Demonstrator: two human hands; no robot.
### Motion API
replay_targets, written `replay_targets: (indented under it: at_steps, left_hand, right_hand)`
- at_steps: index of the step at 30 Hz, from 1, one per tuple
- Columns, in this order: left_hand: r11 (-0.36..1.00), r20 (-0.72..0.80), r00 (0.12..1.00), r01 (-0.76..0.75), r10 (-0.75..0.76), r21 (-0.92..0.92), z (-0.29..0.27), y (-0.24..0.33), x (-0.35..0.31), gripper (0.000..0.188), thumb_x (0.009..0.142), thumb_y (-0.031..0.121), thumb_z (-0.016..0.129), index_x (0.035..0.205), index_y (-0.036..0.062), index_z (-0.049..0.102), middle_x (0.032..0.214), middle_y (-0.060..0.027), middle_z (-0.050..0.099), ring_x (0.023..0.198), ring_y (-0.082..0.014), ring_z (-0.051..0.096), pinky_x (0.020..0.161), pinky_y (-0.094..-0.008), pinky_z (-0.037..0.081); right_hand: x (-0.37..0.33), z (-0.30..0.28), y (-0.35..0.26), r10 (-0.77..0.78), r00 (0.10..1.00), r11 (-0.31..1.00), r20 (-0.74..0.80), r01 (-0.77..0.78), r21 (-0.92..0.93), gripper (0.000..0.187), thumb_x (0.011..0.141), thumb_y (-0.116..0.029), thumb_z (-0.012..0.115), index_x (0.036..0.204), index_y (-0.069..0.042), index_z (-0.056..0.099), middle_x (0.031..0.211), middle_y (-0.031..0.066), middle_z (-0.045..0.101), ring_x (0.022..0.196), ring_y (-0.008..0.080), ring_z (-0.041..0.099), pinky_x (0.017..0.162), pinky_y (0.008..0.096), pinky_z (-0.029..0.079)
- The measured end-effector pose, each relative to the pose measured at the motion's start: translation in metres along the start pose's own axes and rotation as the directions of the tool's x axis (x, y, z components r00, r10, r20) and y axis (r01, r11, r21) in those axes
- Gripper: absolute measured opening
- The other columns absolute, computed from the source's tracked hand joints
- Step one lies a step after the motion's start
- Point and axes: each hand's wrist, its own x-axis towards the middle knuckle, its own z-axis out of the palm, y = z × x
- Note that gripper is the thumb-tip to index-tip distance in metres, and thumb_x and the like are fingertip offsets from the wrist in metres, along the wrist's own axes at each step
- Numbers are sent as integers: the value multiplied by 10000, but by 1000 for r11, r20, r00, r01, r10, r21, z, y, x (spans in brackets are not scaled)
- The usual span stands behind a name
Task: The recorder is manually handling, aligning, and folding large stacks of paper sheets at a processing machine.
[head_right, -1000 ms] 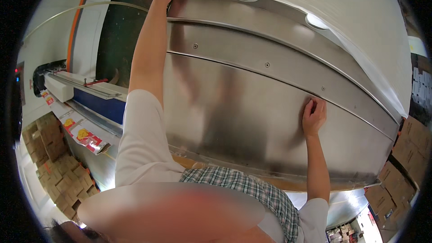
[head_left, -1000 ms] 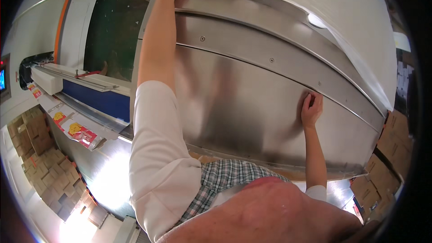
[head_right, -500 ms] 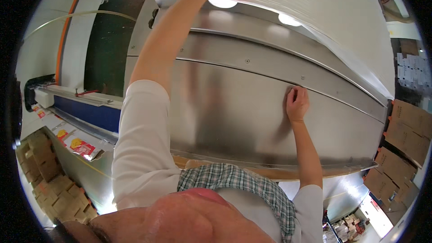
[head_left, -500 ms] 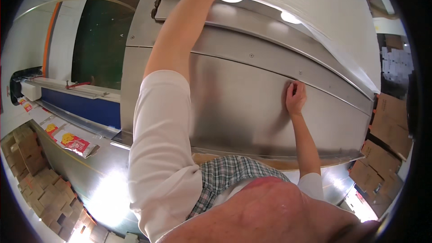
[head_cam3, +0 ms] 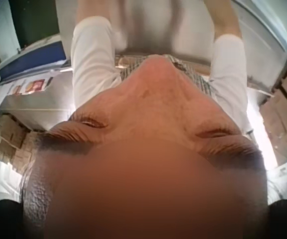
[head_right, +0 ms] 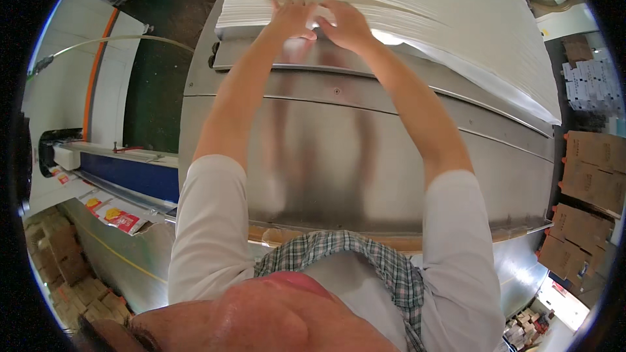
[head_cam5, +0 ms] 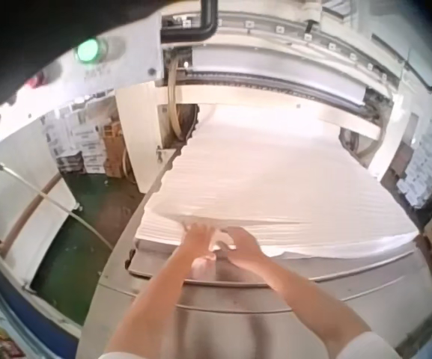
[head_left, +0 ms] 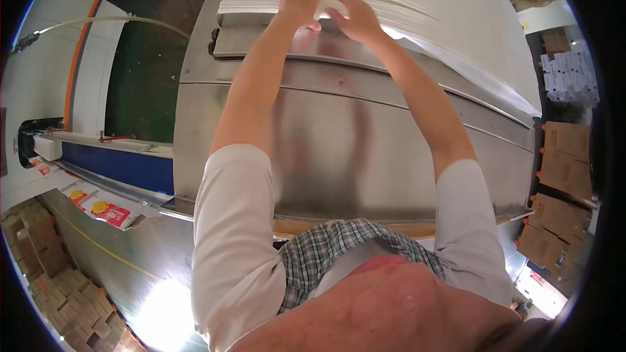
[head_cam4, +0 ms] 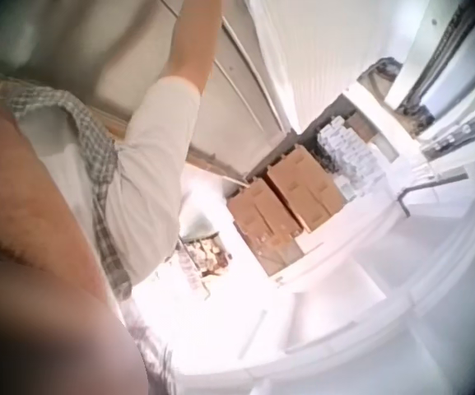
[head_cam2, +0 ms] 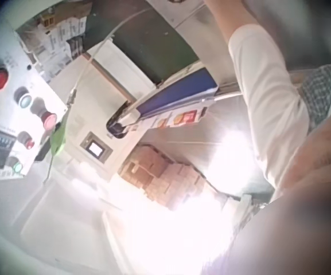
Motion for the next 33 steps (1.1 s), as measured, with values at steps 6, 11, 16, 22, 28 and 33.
replay_targets:
  at_steps: [6,11,16,22,28,33]
  left_hand:
    - [997,94,993,62,-67,55,-17,29,2,884,545,405,758,1299,221,334,1295,-65,423,1203,-320,370,951,-681,167]
    - [957,190,947,225,-259,184,-13,36,21,1039,515,425,771,1370,235,213,1423,-64,239,1297,-312,232,922,-712,180]
    - [891,252,870,348,-423,293,-11,36,18,1012,509,213,776,1360,214,229,1369,-72,343,1260,-334,301,899,-694,258]
    - [799,266,772,465,-577,382,-32,53,-24,1000,507,80,760,1345,182,225,1352,-69,330,1235,-350,307,879,-707,288]
    - [815,251,795,451,-552,363,-29,16,-52,925,503,86,763,1296,147,290,1312,-103,368,1214,-362,327,927,-625,310]
    - [927,156,941,248,-299,281,-26,-31,-60,910,478,72,755,1276,116,322,1251,-151,420,1171,-350,381,965,-411,343]
  right_hand:
    - [5,-14,100,163,976,951,142,-117,-287,539,857,-515,402,1161,-85,516,1142,122,554,1083,312,492,924,377,371]
    - [-60,-132,240,519,819,778,243,-335,-532,621,835,-603,342,1136,-91,524,1066,110,596,1008,308,546,893,403,387]
    - [-148,-240,319,512,823,709,246,-243,-662,640,819,-635,324,1186,-138,489,1137,90,551,1097,275,487,901,417,380]
    - [-206,-360,375,477,742,840,472,-225,-495,833,608,-582,662,1288,-189,386,1267,60,462,1180,279,410,939,507,303]
    - [-276,-478,496,252,713,899,654,79,-432,937,446,-171,825,1276,-146,389,1255,143,440,1171,365,391,973,441,342]
    - [-347,-572,606,-134,835,985,533,169,-17,956,457,-81,800,1298,-219,368,1284,126,406,1162,353,397,941,431,382]
